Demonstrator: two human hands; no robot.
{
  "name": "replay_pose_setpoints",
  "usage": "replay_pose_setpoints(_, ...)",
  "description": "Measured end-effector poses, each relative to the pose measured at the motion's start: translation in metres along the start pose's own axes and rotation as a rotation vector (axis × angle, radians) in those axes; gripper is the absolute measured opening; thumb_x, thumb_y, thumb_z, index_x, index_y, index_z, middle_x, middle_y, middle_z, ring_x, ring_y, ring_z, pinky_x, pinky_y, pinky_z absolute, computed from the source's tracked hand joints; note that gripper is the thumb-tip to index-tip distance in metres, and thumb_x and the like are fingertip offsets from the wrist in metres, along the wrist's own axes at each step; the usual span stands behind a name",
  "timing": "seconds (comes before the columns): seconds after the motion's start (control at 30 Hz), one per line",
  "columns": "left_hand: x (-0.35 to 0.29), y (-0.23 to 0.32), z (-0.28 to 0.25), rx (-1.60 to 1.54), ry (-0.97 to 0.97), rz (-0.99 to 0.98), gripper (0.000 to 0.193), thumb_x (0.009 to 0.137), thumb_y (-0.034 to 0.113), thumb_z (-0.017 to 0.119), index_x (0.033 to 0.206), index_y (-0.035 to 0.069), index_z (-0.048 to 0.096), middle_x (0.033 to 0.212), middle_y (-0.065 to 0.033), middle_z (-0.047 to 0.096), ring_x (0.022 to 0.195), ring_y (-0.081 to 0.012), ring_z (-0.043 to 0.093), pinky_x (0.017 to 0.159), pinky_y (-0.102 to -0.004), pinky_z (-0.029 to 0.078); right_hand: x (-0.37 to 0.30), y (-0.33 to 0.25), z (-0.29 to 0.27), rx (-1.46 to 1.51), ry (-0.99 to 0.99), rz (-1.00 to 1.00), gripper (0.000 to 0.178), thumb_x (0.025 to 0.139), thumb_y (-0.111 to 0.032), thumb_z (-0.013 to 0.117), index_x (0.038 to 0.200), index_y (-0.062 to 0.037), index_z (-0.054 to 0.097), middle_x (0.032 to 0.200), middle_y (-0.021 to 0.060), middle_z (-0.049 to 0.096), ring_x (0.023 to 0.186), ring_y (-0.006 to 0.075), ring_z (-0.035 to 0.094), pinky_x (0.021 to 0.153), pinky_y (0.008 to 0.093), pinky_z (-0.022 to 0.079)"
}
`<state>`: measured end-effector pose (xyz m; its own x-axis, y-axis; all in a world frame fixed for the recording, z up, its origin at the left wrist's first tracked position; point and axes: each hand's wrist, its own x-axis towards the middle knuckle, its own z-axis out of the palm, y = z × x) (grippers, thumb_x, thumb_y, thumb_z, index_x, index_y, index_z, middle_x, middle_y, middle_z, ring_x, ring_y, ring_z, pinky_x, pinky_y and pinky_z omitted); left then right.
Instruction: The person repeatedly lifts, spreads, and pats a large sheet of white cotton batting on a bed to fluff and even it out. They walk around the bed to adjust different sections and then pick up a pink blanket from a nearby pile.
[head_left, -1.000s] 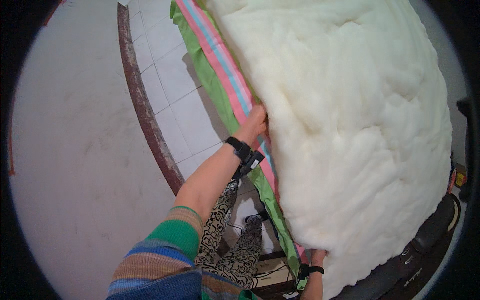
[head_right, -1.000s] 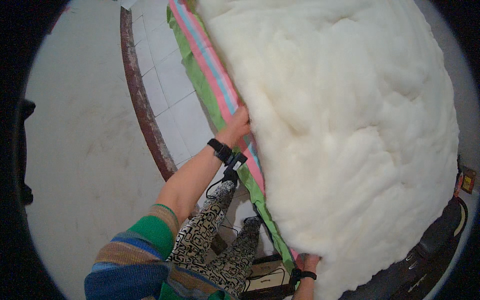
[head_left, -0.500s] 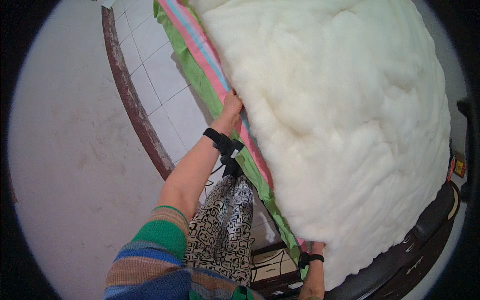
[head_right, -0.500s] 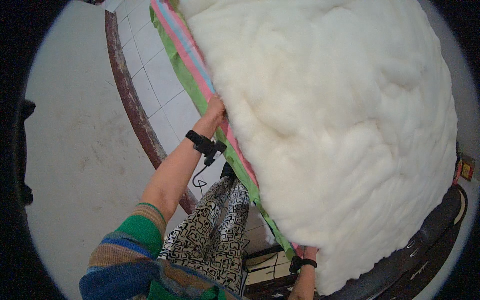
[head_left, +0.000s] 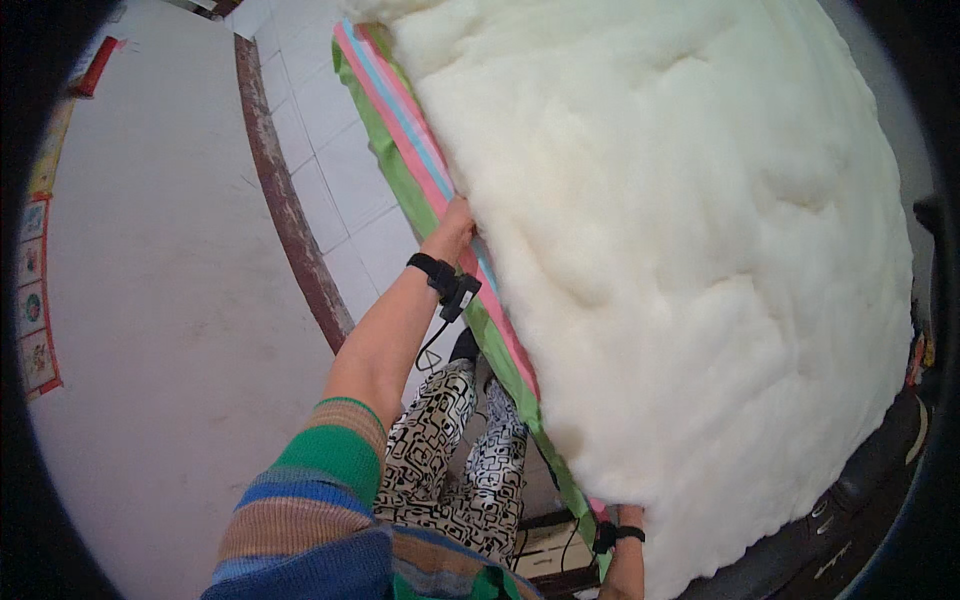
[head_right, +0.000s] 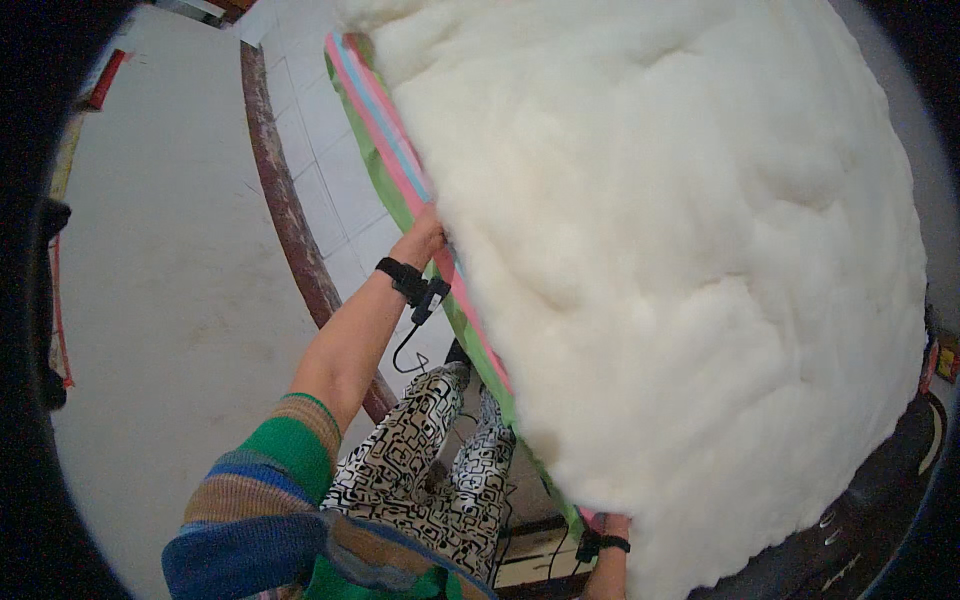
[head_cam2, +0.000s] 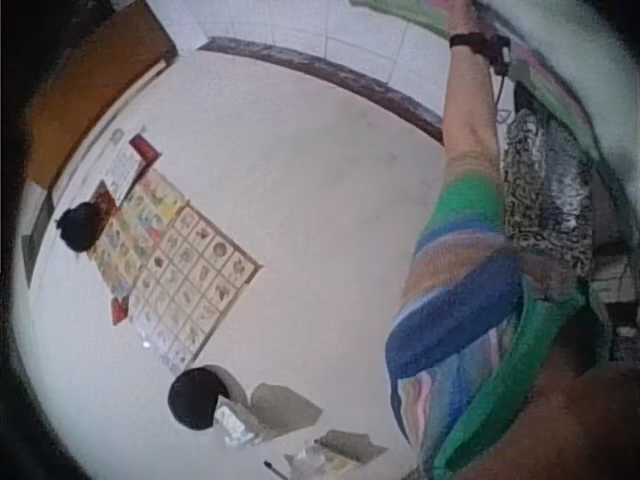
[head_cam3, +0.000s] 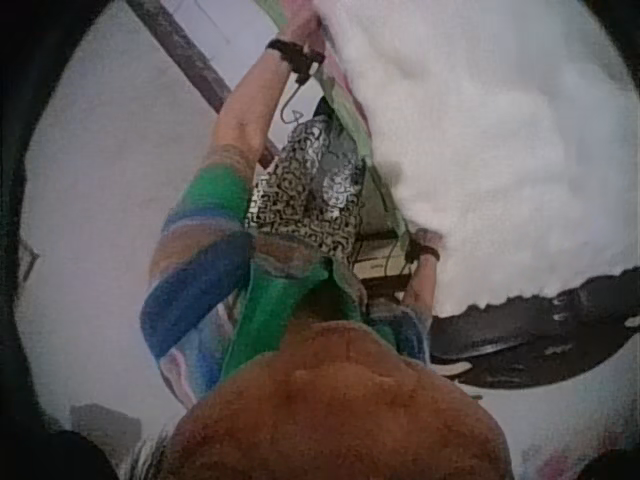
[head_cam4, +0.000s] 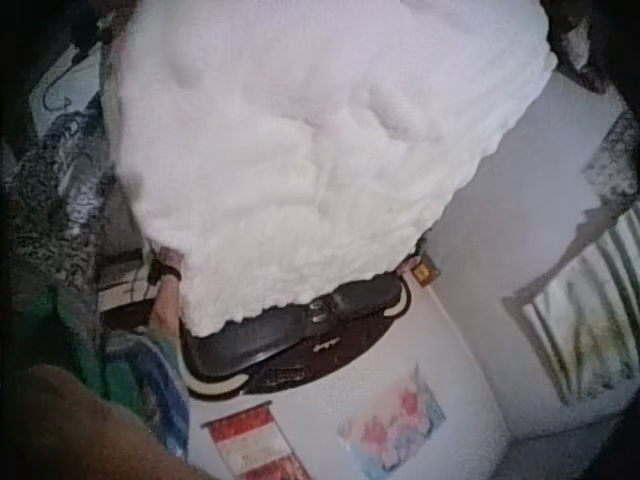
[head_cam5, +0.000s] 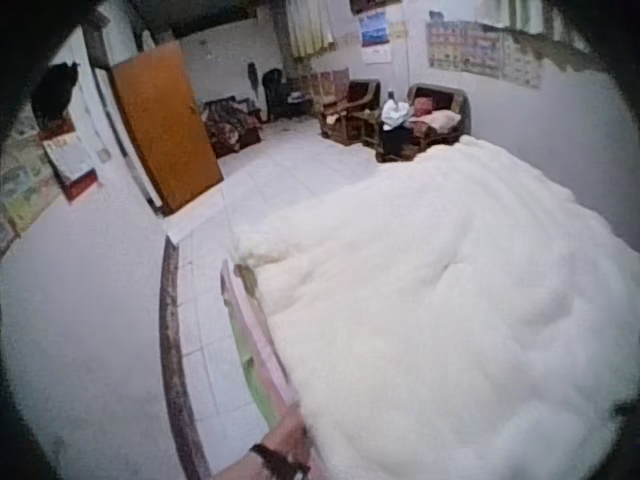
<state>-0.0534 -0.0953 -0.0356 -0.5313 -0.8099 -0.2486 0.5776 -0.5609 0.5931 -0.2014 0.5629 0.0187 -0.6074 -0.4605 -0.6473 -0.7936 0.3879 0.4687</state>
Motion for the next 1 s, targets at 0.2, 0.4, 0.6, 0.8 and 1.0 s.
replay_pose_setpoints(0.2, -0.058, 0.021, 0.109, 0.108, -0.121, -0.103, 0.030, 0.086, 0.018, 0.058, 0.109, -0.002, 0.056, 0.104, -0.0141, 0.062, 0.090, -0.0226, 0.063, 0.078, -0.0390, 0.053, -0.011, -0.017, 0.151, 0.415, -0.190, -0.068, 0.031, 0.087, -0.031, 0.048, 0.099, -0.0056, 0.062, 0.094, 0.0173, 0.061, 0.089, 0.0330, 0.059, 0.074, 0.0465, 0.046)
replay_pose_setpoints(0.4, -0.078, -0.036, 0.086, -0.278, -0.175, -0.285, 0.033, 0.089, 0.023, 0.054, 0.110, -0.001, 0.057, 0.107, -0.0140, 0.062, 0.095, -0.0228, 0.061, 0.085, -0.0384, 0.050, -0.083, -0.001, 0.183, 0.497, -0.374, -0.026, 0.025, 0.087, -0.023, 0.049, 0.096, -0.0033, 0.060, 0.087, 0.0192, 0.060, 0.085, 0.0342, 0.058, 0.071, 0.0451, 0.046)
replay_pose_setpoints(0.6, -0.098, -0.077, 0.049, -0.093, -0.166, -0.213, 0.038, 0.086, 0.020, 0.060, 0.117, -0.001, 0.052, 0.109, -0.0129, 0.059, 0.094, -0.0215, 0.061, 0.079, -0.0369, 0.051, -0.102, -0.048, 0.057, 0.586, -0.303, -0.049, 0.019, 0.088, -0.016, 0.049, 0.094, -0.0011, 0.058, 0.080, 0.0211, 0.059, 0.080, 0.0353, 0.058, 0.069, 0.0437, 0.046)
replay_pose_setpoints(0.8, -0.119, -0.063, 0.018, 0.300, 0.008, 0.317, 0.041, 0.087, 0.021, 0.055, 0.122, 0.001, 0.048, 0.111, -0.0093, 0.058, 0.093, -0.0187, 0.058, 0.075, -0.0333, 0.049, -0.040, -0.136, -0.152, 0.972, 0.652, -0.222, 0.018, 0.085, -0.006, 0.051, 0.101, -0.0004, 0.057, 0.092, 0.0198, 0.059, 0.089, 0.0356, 0.057, 0.079, 0.0396, 0.046)
replay_pose_setpoints(1.0, -0.115, -0.043, 0.059, -0.052, -0.033, -0.002, 0.036, 0.083, 0.017, 0.058, 0.114, -0.002, 0.053, 0.110, -0.0147, 0.058, 0.097, -0.0181, 0.055, 0.079, -0.0316, 0.046, -0.023, -0.143, -0.288, 0.716, 0.960, -0.395, 0.039, 0.081, -0.006, 0.056, 0.119, -0.0001, 0.048, 0.119, 0.0214, 0.049, 0.108, 0.0365, 0.048, 0.093, 0.0404, 0.039)
